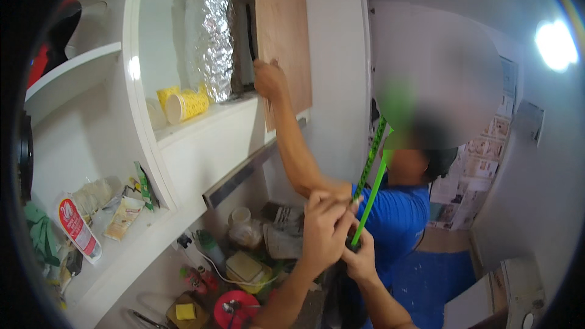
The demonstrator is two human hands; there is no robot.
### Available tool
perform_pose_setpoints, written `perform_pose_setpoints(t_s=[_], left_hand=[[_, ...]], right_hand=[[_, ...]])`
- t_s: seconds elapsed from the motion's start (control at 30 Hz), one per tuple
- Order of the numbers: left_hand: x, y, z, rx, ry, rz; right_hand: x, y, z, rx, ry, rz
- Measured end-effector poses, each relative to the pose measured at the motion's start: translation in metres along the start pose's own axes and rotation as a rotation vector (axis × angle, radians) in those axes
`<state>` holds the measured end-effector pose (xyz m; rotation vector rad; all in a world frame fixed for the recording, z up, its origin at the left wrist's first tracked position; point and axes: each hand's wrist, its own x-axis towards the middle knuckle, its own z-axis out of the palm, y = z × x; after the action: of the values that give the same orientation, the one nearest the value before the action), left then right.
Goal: The person uses a measuring tape to measure the dimensions inside a kitchen cabinet, then takes a wood panel and holds it against the side of the cabinet to check the fit while an assistant observes.
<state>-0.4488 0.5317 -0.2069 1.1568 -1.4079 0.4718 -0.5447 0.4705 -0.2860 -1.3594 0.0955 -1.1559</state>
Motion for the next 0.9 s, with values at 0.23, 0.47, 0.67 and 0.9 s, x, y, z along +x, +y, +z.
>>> perform_pose_setpoints(t_s=[0.23,0.47,0.67,0.9], left_hand=[[0.067,-0.029,-0.058,-0.167,0.086,-0.063],[0.225,-0.11,-0.124,0.137,0.451,-0.206],[0.349,-0.205,-0.126,0.531,0.235,-0.338],[0.377,-0.204,-0.098,0.151,-0.093,-0.457]], right_hand=[[0.028,-0.02,0.004,0.13,-0.1,-0.086],[0.047,-0.008,-0.016,-0.008,-0.127,-0.011],[0.069,-0.007,-0.022,0.005,-0.109,-0.096],[0.089,-0.008,-0.03,0.101,-0.095,-0.081]])
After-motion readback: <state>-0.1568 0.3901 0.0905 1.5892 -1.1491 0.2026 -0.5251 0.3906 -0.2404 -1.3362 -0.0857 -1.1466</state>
